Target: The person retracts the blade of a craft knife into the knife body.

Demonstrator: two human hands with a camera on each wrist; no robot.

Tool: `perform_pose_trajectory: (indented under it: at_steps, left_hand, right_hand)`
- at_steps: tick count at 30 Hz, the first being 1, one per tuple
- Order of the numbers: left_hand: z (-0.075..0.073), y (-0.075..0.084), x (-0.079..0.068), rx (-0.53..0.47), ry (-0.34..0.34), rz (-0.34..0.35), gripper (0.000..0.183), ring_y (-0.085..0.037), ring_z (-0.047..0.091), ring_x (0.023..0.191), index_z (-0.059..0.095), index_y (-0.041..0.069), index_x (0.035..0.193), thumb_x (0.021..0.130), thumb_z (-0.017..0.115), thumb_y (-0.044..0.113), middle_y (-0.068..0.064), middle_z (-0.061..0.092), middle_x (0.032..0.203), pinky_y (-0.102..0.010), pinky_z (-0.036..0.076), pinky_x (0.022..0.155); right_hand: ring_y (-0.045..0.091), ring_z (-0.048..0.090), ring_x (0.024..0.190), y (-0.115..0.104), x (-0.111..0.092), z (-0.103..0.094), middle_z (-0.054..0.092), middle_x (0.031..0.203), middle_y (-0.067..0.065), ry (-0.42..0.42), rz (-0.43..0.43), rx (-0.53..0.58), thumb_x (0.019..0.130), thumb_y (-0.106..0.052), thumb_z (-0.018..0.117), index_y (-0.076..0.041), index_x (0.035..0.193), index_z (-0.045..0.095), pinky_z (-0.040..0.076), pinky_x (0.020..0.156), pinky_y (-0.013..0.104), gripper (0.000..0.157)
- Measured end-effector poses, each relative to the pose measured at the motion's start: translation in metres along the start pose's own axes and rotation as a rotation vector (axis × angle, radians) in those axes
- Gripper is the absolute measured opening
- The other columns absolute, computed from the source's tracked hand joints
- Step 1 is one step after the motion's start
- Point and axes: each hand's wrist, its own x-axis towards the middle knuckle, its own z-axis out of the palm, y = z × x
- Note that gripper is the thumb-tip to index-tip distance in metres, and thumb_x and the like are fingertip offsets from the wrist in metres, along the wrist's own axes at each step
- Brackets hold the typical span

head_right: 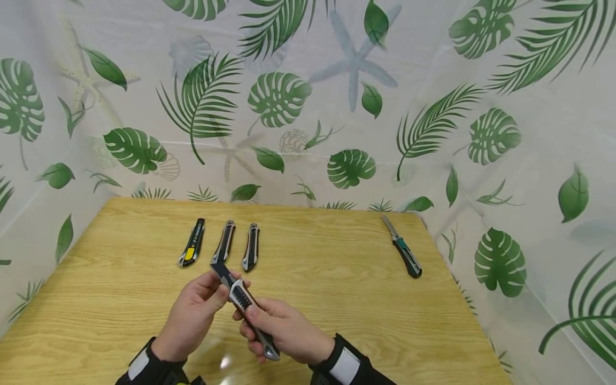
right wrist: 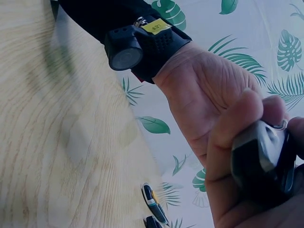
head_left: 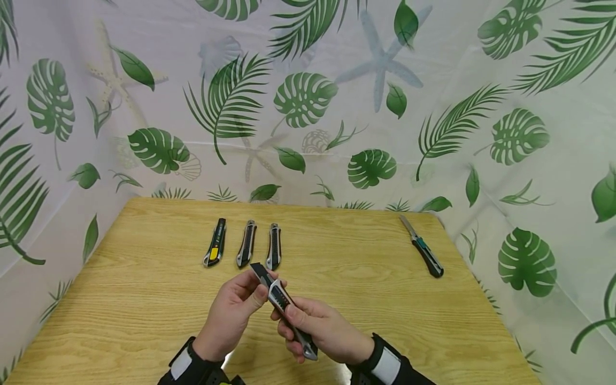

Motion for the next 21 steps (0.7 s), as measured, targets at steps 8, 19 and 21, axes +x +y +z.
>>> perform_pose_trajectory:
  at_steps: [8, 19, 21]
  left_hand:
    - [-0.0017, -0.0007, 0.0003, -0.042, -0.023, 0.012, 0.03, -0.036, 0.05, 0.118, 0.055, -0.007, 0.125, 0.103, 0.051, 0.012, -0.017, 0.063, 0.121, -0.033, 0.043, 0.101]
    - [-0.0045, 0.002, 0.0, -0.062, -0.076, 0.029, 0.022, -0.038, 0.047, 0.12, 0.063, 0.009, 0.12, 0.104, 0.048, 0.012, -0.012, 0.063, 0.12, -0.036, 0.039, 0.103]
    - [-0.0048, 0.0026, -0.0003, -0.066, -0.092, 0.033, 0.023, -0.038, 0.047, 0.12, 0.063, 0.011, 0.121, 0.105, 0.047, 0.012, -0.012, 0.064, 0.12, -0.036, 0.04, 0.102]
  right_hand:
    - [0.013, 0.05, 0.073, -0.0012, -0.001, 0.0001, 0.05, 0.096, 0.001, -0.102, 0.004, 0.12, 0.112, -0.015, 0.028, 0.001, 0.132, 0.04, 0.05, 0.067, 0.026, 0.029]
    - [0.017, 0.05, 0.085, -0.0015, -0.0022, 0.0008, 0.049, 0.109, 0.004, -0.207, 0.012, 0.208, 0.11, -0.006, 0.028, -0.002, 0.149, 0.025, 0.049, 0.079, 0.03, 0.039]
    - [0.018, 0.05, 0.088, -0.0017, -0.0028, 0.0008, 0.049, 0.111, 0.005, -0.226, 0.013, 0.216, 0.109, -0.004, 0.031, -0.003, 0.15, 0.022, 0.049, 0.083, 0.031, 0.042]
